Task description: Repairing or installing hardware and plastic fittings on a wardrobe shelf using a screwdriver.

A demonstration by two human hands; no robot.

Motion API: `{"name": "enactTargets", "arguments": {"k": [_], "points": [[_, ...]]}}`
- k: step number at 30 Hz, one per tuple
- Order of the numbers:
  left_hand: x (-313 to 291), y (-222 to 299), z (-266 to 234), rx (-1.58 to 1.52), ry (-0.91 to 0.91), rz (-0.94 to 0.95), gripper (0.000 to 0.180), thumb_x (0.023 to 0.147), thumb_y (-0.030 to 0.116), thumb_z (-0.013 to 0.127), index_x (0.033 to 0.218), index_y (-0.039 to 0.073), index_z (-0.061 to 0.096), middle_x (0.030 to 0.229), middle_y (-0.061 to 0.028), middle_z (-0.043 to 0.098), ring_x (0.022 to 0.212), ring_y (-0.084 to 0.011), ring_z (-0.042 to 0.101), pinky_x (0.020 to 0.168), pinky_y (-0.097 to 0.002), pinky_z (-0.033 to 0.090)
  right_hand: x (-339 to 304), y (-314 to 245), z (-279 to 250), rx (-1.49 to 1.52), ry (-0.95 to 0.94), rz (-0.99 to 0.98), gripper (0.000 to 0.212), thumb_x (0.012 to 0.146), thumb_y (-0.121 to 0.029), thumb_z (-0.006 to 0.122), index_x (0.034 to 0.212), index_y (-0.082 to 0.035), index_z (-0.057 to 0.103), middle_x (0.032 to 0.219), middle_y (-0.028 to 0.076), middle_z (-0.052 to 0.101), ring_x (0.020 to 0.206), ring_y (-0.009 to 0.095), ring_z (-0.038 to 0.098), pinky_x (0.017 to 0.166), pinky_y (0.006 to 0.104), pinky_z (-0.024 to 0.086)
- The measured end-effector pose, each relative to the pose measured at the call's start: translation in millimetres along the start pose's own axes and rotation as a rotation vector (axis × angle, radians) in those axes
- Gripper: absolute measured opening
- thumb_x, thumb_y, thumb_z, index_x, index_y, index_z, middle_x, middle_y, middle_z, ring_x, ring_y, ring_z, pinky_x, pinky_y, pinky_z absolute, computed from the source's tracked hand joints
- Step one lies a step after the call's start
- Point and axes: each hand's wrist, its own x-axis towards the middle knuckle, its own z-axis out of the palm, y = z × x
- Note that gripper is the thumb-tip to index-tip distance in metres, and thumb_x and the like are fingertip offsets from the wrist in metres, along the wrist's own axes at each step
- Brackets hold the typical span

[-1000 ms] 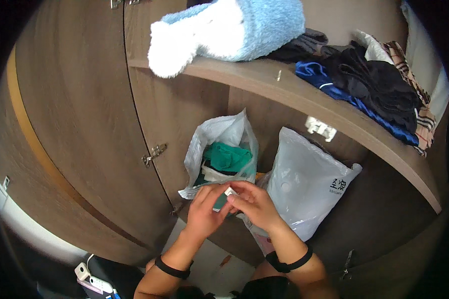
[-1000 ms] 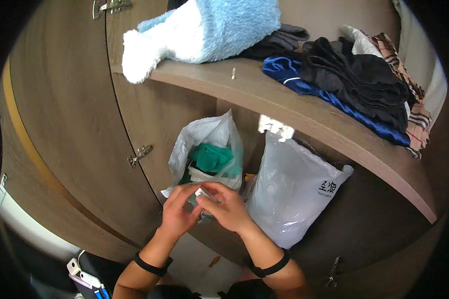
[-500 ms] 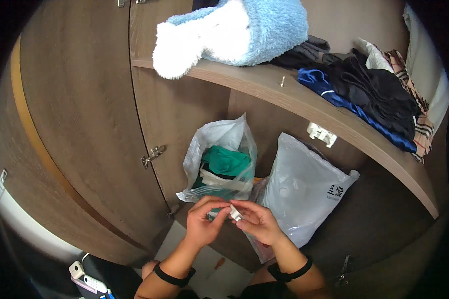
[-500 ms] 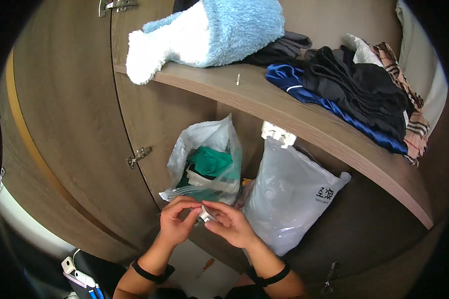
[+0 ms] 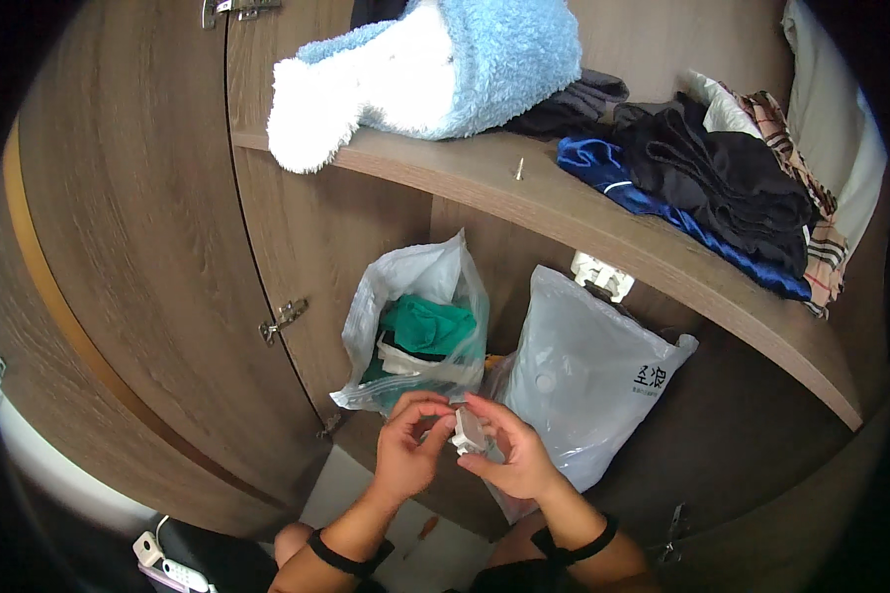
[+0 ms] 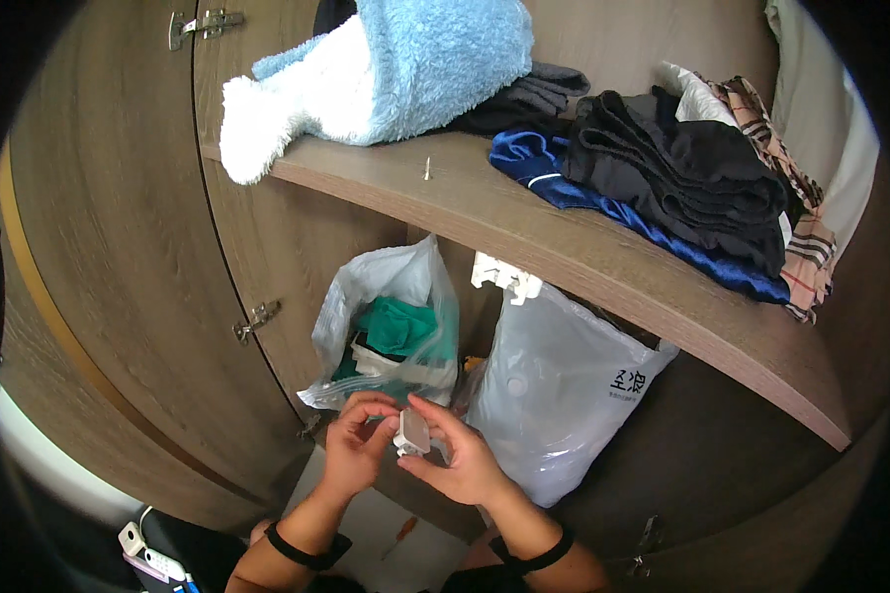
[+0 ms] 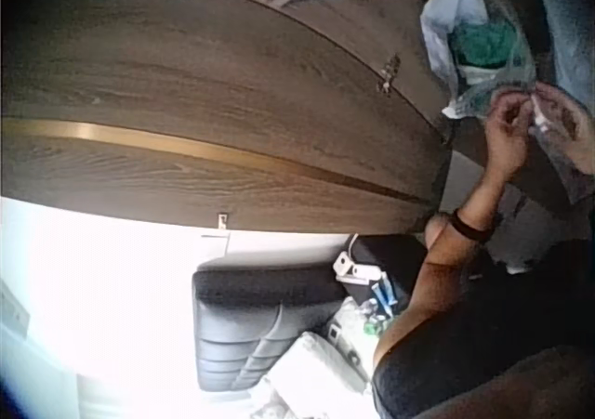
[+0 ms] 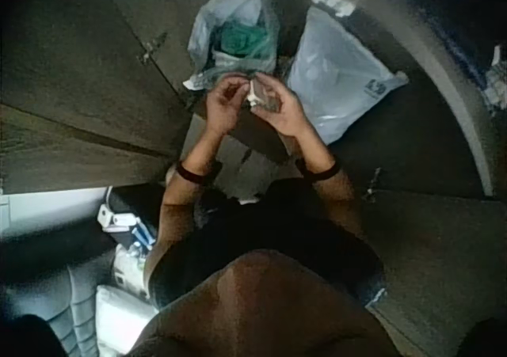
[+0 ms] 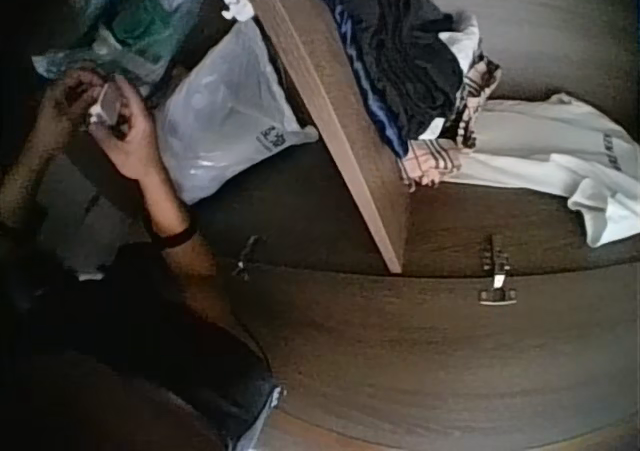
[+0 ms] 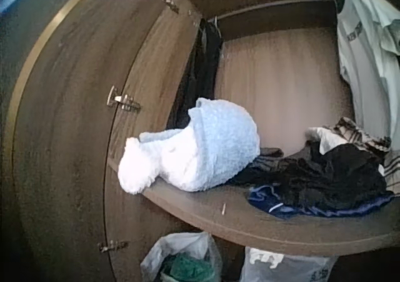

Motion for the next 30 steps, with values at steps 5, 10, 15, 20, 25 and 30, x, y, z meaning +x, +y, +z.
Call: {"name": "enactTargets", "arguments": {"k": [5, 10, 15, 20, 25, 30], "points": [[-8, -5, 1, 0.279, 0.008, 0.103, 0.015, 0.09, -0.001, 0.06, 0.105, 0.001, 0.058, 0.112, -0.0105, 0.054, 0.101, -0.019, 0.059, 0.083, -0.0315, 0.053, -2, -2, 3, -0.171, 0.016, 0.024, 0.083, 0.077, -0.007, 0.079, 0.146, -0.005, 0.033, 0.134, 0.015, 0.053, 0.117, 0.022, 0.055, 0.099, 0.0354, 0.044], [-10, -15, -7, 0.198, -0.009, 0.114, 0.016, 0.09, -0.001, 0.061, 0.105, 0.002, 0.058, 0.11, -0.0087, 0.055, 0.1, -0.0172, 0.058, 0.081, -0.0286, 0.052, -1, 5, 3, -0.126, 0.007, 0.019, 0.084, 0.076, -0.008, 0.081, 0.146, -0.005, 0.033, 0.133, 0.015, 0.053, 0.117, 0.022, 0.056, 0.098, 0.0358, 0.045], [-3, -1, -31, -0.007, -0.175, -0.073, 0.013, 0.088, 0.001, 0.067, 0.1, 0.002, 0.062, 0.105, -0.0048, 0.057, 0.096, -0.0128, 0.059, 0.079, -0.0259, 0.051, -2, 0, 2, -0.064, -0.041, -0.022, 0.083, 0.077, -0.009, 0.08, 0.146, -0.006, 0.034, 0.132, 0.015, 0.054, 0.117, 0.022, 0.056, 0.099, 0.036, 0.044], [-4, 2, -48, -0.047, -0.311, -0.448, 0.014, 0.086, 0.004, 0.07, 0.1, 0.003, 0.066, 0.095, -0.003, 0.06, 0.089, -0.0104, 0.061, 0.077, -0.0249, 0.05, -7, 3, 4, -0.061, -0.115, 0.06, 0.083, 0.077, -0.01, 0.081, 0.145, -0.006, 0.034, 0.128, 0.015, 0.056, 0.116, 0.021, 0.056, 0.101, 0.0357, 0.043], [-27, -8, -38, 0.131, -0.177, -0.12, 0.016, 0.088, 0.007, 0.07, 0.101, 0.001, 0.064, 0.095, -0.0043, 0.062, 0.087, -0.0104, 0.06, 0.074, -0.0249, 0.05, -10, 2, 12, -0.133, -0.108, 0.043, 0.084, 0.076, -0.013, 0.082, 0.146, -0.007, 0.035, 0.129, 0.014, 0.056, 0.116, 0.021, 0.056, 0.1, 0.0361, 0.043], [-42, -5, -32, 0.444, -0.054, 0.036, 0.012, 0.088, 0.001, 0.066, 0.1, 0.0, 0.063, 0.094, -0.0059, 0.059, 0.087, -0.0118, 0.058, 0.073, -0.0242, 0.047, -15, 0, 17, -0.395, -0.128, 0.054, 0.085, 0.073, -0.007, 0.084, 0.144, -0.004, 0.037, 0.133, 0.013, 0.054, 0.114, 0.019, 0.056, 0.098, 0.0342, 0.044]]}}
